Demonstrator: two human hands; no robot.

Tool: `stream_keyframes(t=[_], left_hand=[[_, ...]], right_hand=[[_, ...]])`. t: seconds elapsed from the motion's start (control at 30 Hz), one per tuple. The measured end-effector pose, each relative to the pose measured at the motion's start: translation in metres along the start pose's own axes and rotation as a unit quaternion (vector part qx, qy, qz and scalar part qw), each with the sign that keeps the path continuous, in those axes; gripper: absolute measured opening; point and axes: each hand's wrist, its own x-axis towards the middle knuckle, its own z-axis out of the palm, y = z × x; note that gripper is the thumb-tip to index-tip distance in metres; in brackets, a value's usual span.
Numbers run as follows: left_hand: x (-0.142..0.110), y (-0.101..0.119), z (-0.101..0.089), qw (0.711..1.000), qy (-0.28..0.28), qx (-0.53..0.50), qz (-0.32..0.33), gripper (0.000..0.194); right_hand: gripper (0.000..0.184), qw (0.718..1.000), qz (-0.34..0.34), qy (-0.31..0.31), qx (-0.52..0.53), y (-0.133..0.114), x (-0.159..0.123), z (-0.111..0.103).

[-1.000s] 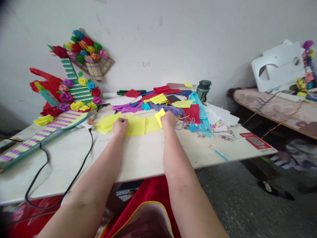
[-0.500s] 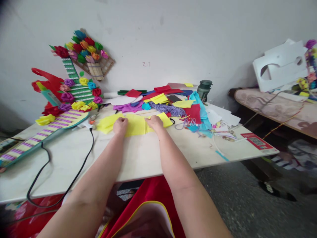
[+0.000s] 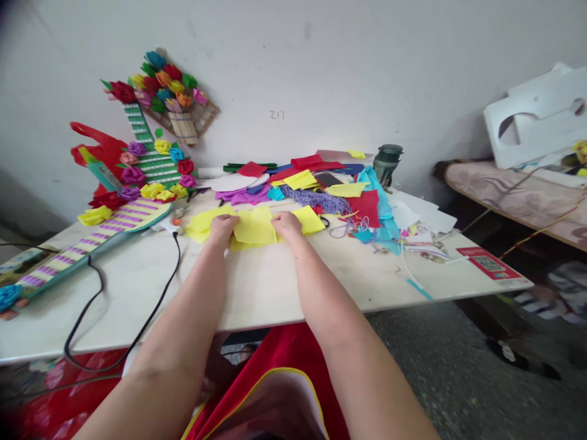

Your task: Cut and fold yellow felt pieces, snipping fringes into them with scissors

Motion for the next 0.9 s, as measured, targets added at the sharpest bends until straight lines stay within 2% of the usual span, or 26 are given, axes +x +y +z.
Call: stream_keyframes(t=[0.13, 0.3, 0.47, 0.6, 0.9], left_hand=[[0.006, -0.005, -0.004, 0.998, -0.028, -0.064, -0.008, 0.024], [-0.003, 0.005, -0.017, 0.997, -0.04, 0.068, -0.007, 0.018], [-0.016, 0.016, -0.028, 0.983, -0.017, 0.183, -0.005, 0.018], [-0.015, 0.015, -0.029, 0.979, -0.016, 0.201, -0.018, 0.018], [-0.008, 0.008, -0.035, 0.975, -0.087, 0.204, -0.033, 0.011]], right_hand=[[0.028, 1.0, 0.008, -0.012, 0.02, 0.002, 0.002, 0.002], [0.028, 1.0, 0.015, -0.018, 0.019, 0.002, 0.001, 0.001], [0.028, 0.999, 0.024, -0.021, 0.016, 0.002, 0.001, 0.001], [0.027, 0.999, 0.027, -0.02, 0.004, 0.001, 0.001, 0.002], [0.025, 0.999, 0.024, -0.024, -0.019, -0.001, -0.001, 0.002]])
